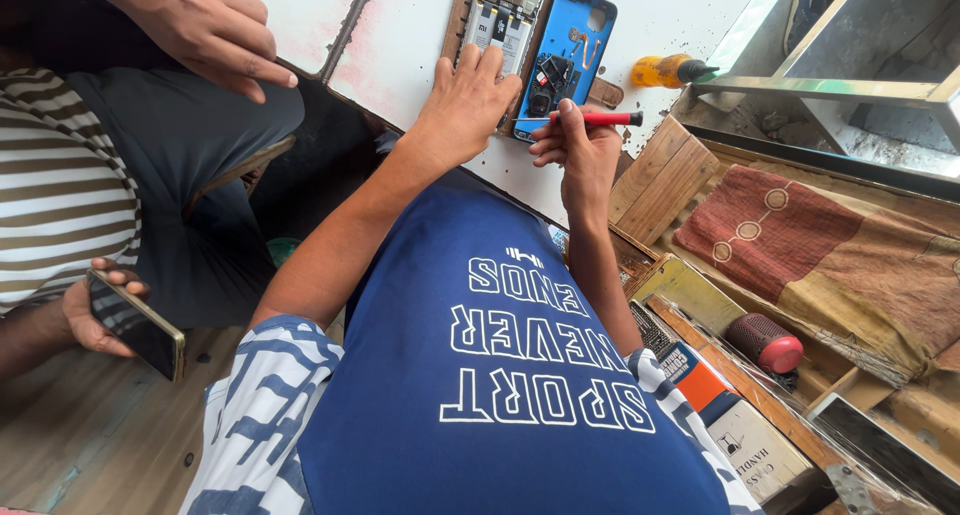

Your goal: The person uses a screwdriver to remove screws from a disassembled smartphone, detaches the motherboard, and places it into the phone's back housing. The person then reattaches the motherboard and secures it with screws.

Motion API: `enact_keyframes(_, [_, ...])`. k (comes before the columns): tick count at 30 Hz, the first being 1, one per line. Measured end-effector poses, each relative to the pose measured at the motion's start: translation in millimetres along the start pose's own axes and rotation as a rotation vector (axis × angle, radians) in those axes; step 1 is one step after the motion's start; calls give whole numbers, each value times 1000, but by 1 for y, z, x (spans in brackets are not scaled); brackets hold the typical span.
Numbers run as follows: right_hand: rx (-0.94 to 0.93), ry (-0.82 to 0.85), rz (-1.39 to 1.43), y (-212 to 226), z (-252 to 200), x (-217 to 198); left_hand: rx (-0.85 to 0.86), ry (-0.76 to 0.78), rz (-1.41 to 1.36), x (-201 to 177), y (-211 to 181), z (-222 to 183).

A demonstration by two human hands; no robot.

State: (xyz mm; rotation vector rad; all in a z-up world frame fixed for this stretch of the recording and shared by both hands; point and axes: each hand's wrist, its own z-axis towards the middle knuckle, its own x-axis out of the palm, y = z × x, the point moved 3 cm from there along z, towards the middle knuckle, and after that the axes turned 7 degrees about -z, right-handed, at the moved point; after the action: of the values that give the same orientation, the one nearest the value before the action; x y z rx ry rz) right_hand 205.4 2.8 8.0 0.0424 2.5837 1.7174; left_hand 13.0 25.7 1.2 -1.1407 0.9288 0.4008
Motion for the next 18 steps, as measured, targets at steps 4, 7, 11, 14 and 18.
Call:
enact_keyframes(4, [-174,-12,-17,1,-13,-1,-13,38,-20,3,2,0])
enact_keyframes(7, [-324,7,-60,4,-20,2,12,56,-94,1,7,0])
enact_keyframes(11, [-472,61,-26,9,-27,4,49,82,-138,-3,13,1])
enact_keyframes(14, [-511,35,-8,9,-32,8,51,108,-176,-7,14,3])
enact_keyframes(18, [-696,-12,-168,13,-31,21,75,129,-208,-18,17,6])
